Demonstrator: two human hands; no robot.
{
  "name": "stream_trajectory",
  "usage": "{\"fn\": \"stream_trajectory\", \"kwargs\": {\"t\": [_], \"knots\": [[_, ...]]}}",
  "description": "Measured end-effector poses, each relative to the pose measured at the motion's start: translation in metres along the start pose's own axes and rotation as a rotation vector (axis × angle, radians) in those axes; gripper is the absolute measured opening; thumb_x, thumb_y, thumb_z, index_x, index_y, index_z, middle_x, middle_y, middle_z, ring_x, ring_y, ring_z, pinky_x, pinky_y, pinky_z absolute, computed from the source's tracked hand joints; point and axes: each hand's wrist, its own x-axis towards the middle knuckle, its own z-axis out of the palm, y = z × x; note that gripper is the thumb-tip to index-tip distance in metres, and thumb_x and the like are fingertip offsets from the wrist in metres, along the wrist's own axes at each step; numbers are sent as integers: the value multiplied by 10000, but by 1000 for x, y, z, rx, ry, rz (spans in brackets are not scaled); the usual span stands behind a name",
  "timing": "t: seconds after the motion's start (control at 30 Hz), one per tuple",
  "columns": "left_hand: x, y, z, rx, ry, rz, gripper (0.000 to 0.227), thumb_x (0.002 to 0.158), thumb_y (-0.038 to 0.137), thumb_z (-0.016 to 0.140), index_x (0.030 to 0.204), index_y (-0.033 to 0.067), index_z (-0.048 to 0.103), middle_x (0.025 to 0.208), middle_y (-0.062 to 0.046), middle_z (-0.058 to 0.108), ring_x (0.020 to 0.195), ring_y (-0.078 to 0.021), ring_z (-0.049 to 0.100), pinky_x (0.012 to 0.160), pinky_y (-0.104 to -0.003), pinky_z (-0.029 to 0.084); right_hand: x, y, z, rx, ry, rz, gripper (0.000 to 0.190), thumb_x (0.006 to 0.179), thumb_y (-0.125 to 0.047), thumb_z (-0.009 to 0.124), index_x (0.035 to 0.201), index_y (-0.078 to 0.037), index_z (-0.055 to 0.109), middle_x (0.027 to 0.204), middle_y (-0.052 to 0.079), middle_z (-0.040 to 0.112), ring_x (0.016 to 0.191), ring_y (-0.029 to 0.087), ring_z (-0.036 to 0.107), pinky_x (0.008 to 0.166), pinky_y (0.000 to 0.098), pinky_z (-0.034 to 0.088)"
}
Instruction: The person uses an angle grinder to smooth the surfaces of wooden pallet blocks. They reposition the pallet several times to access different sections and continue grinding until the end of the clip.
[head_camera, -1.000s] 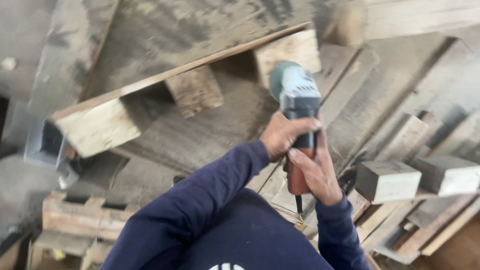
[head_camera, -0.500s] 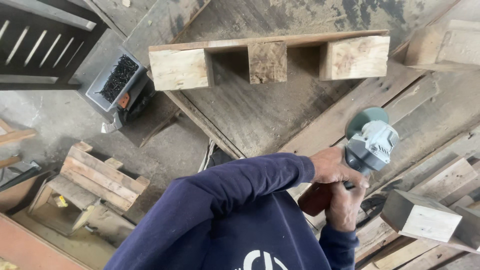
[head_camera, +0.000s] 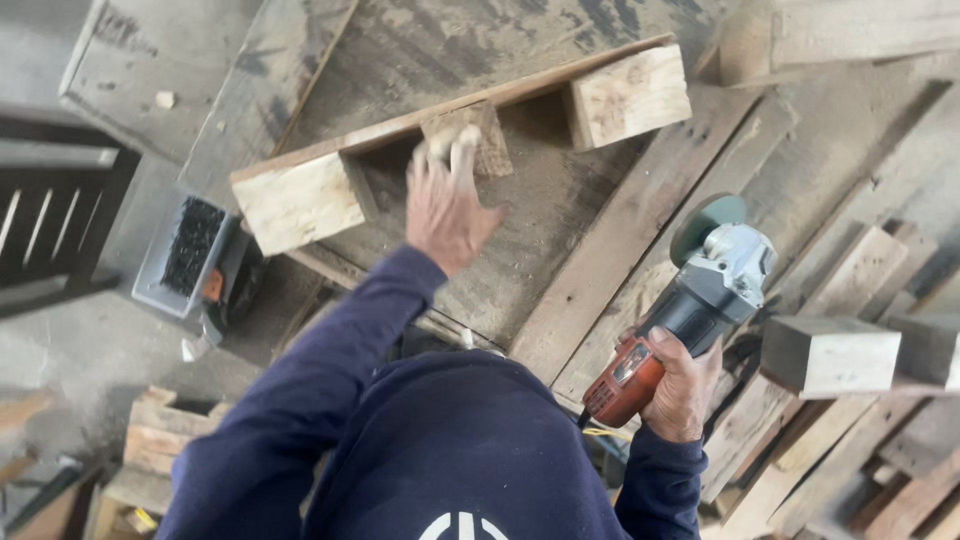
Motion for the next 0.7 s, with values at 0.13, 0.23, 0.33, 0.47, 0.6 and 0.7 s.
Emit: {"fn": "stream_trajectory", "kwargs": {"t": [0.13,0.23,0.33,0.47,0.6,0.7], "knots": [[64,-35,7,328,-156,269,1384,404,675,934,1481,121,265,1484,-358,334,1419,-600,317,1059,-843,260,-18,13,17,76,118,10,461,838,-136,670,1228,49,508,880,199,672,722,285,705,626,392,613],[86,-41,9,378,-405,260,1402,505,609,910,1621,189,173,1472,-355,343,1361,-559,346,1041,-787,284,-34,21,35,128,168,-22,437,853,-136,681,1201,66,513,872,205,674,723,284,706,620,392,608],[91,-43,-2,264,-479,213,1239,629,482,857,1629,218,176,1371,-305,419,1237,-489,445,1041,-660,362,-50,29,57,174,214,-79,428,846,-130,693,1185,50,502,882,176,664,742,275,709,624,392,611],[111,-52,-32,154,-573,114,1207,634,447,882,1604,190,210,1377,-284,429,1265,-457,456,1060,-644,379,-58,30,75,181,262,-99,444,818,-138,693,1181,31,500,876,162,670,749,262,718,628,378,619],[122,-78,-90,-436,-567,118,1207,633,337,920,1600,94,241,1492,-211,442,1382,-381,462,1154,-526,387,-42,19,64,152,156,-123,452,828,-136,692,1197,34,494,869,188,666,739,268,710,633,396,619],[111,-96,-133,-1145,-660,-82,1149,661,249,871,1606,77,239,1532,-202,451,1397,-346,504,1110,-478,454,-30,12,50,106,111,-118,475,811,-123,695,1208,28,482,879,177,642,723,284,706,618,428,619]]}}
